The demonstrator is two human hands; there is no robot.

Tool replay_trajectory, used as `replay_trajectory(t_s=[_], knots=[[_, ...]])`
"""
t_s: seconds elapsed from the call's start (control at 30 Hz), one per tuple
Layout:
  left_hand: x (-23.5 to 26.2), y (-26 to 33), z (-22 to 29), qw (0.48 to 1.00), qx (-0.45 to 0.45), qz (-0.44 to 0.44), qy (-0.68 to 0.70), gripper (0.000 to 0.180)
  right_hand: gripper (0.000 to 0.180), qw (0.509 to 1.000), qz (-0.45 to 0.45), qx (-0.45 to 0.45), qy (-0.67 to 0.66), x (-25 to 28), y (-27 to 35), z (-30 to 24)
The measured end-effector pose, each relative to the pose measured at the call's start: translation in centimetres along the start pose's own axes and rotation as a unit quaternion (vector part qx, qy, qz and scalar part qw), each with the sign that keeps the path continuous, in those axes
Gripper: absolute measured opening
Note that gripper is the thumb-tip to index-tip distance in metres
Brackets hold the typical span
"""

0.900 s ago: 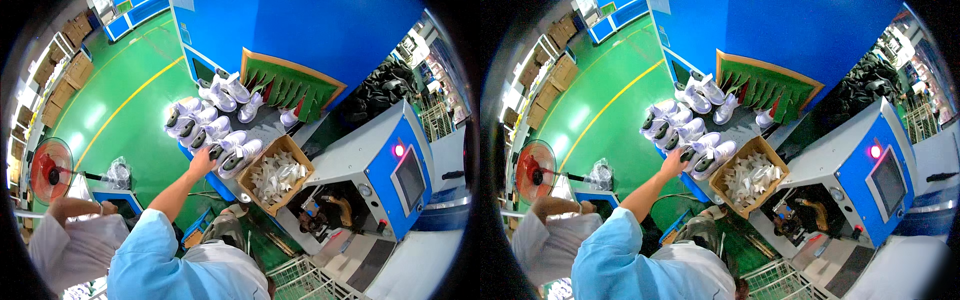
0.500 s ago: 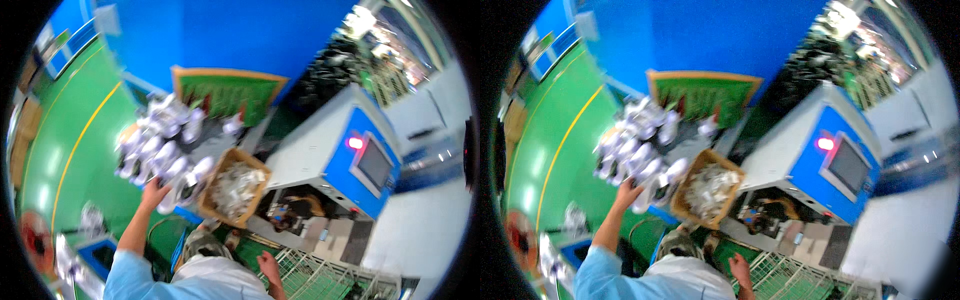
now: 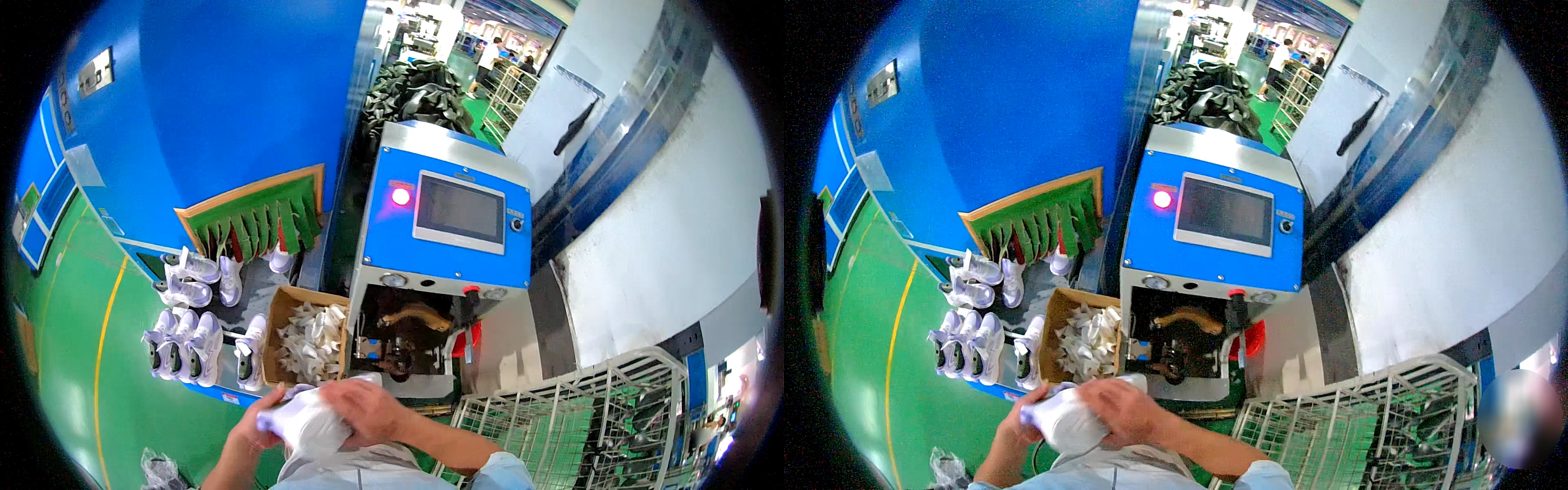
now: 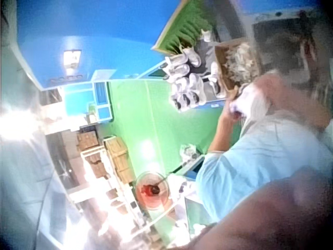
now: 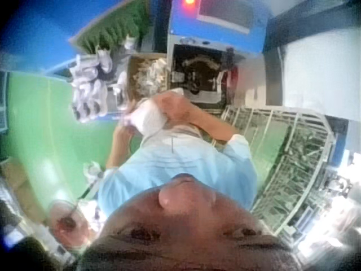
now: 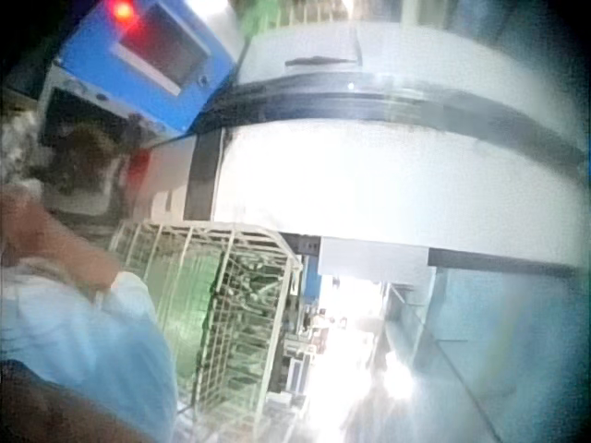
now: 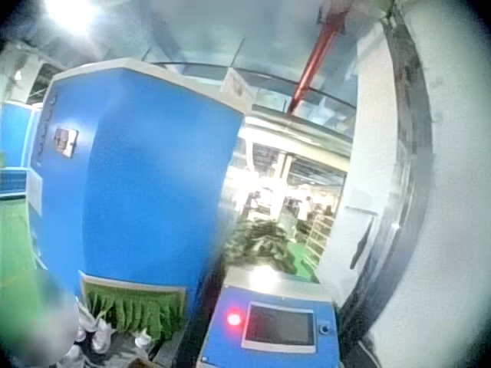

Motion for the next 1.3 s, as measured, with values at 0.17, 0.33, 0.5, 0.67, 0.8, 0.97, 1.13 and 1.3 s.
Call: replay_trajectory(t_s=[0.17,0.33,0.5,0.67,0.8,0.97,1.13,1.3], knots=[[-7.2,0.0,-0.3,0.777,-0.364,0.171,-0.485,0.045,0.067,0.870,0.196,-0.304,-0.335,1.9,10.7,7.1],[-12.1,-4.9,-7.4,0.727,-0.283,-0.154,-0.607,0.019,0.065,0.552,0.351,-0.382,-0.653,-1.3,20.8,11.2],[-9.2,-9.9,-10.5,0.813,-0.156,-0.111,-0.550,0.023,0.075,0.480,0.363,-0.420,-0.679,-2.0,24.9,11.9],[-6.7,-11.7,-11.0,0.970,-0.034,-0.059,-0.232,0.020,0.092,0.682,0.427,-0.382,-0.455,1.8,23.4,13.3],[-4.7,-12.8,-10.2,0.955,-0.011,-0.030,-0.295,0.020,0.095,0.768,0.392,-0.415,-0.290,6.6,19.0,13.7],[-0.8,-15.6,-9.5,0.910,-0.053,-0.007,-0.412,0.024,0.098,0.788,0.385,-0.454,-0.161,9.1,15.8,16.2],[-0.4,-15.5,-7.8,0.897,-0.017,0.021,-0.442,0.029,0.114,0.795,0.115,-0.569,0.178,8.9,9.8,16.5],[0.5,-15.2,-6.1,0.871,-0.036,0.032,-0.489,0.033,0.109,0.778,0.104,-0.599,0.158,6.9,8.8,18.4]])
Point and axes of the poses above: each hand's wrist, its own y-axis away from the middle knuckle, its own x-axis out of the back of the hand, z = x × y, the point moved 6 cm from there along -y, towards the middle knuckle, and after that the axes turned 4 degrees about -y, right-handed, at the moved point
